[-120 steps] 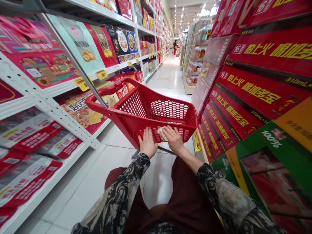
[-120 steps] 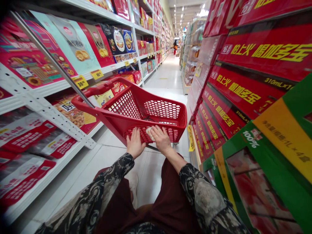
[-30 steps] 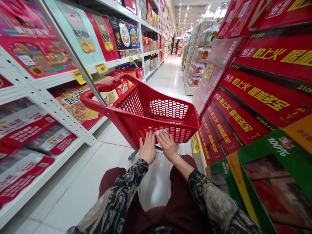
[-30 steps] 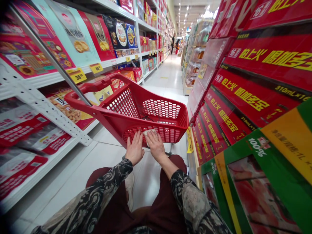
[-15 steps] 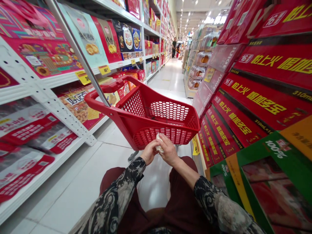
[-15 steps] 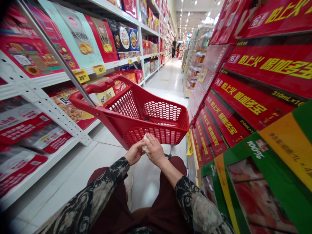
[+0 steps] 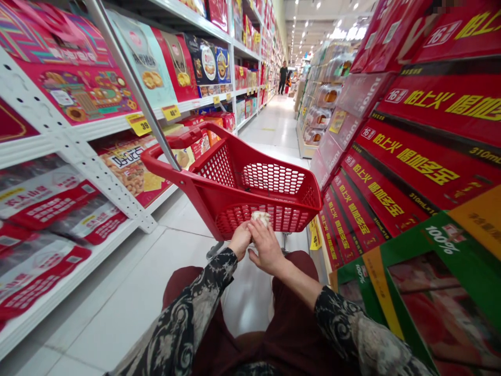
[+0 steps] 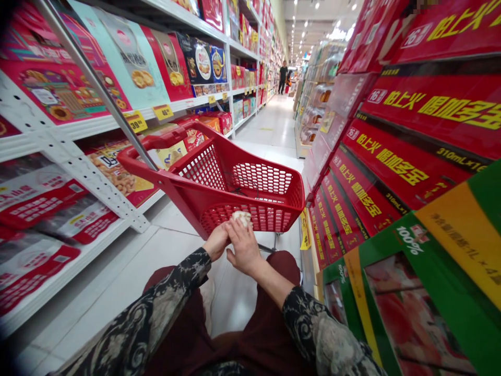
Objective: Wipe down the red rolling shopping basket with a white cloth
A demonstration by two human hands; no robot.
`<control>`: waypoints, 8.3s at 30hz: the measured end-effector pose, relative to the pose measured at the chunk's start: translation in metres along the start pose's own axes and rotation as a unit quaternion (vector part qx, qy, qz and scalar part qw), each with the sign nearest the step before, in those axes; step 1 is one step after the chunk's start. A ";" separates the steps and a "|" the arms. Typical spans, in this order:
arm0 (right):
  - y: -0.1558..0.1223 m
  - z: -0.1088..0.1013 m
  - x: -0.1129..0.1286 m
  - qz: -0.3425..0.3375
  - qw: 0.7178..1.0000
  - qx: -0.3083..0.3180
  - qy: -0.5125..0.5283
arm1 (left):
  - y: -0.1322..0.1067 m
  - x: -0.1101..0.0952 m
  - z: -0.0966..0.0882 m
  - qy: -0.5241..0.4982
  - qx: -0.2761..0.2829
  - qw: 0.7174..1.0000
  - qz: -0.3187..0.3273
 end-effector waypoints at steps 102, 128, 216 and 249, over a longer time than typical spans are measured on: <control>0.108 0.078 0.080 -0.301 0.951 0.033 -0.069 | -0.049 -0.126 -0.126 0.746 -0.284 0.555 0.233; 0.054 -0.007 -0.017 -0.117 0.982 -0.120 -0.087 | -0.026 -0.063 -0.015 0.770 -0.110 0.553 0.298; 0.103 -0.039 -0.137 0.117 0.972 -0.202 0.005 | -0.040 -0.235 0.002 0.727 -0.210 0.537 0.372; 0.138 -0.115 -0.015 -0.214 0.966 -0.091 -0.112 | -0.030 -0.220 0.048 0.706 -0.128 0.579 0.387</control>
Point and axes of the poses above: each hand's wrist, its own y-axis towards the middle knuckle, its own z-axis out of the palm, x = y × z, the point moved 9 cm from there along y, towards the middle knuckle, and after that the axes turned 4 degrees about -y, right-handed, at the moved point
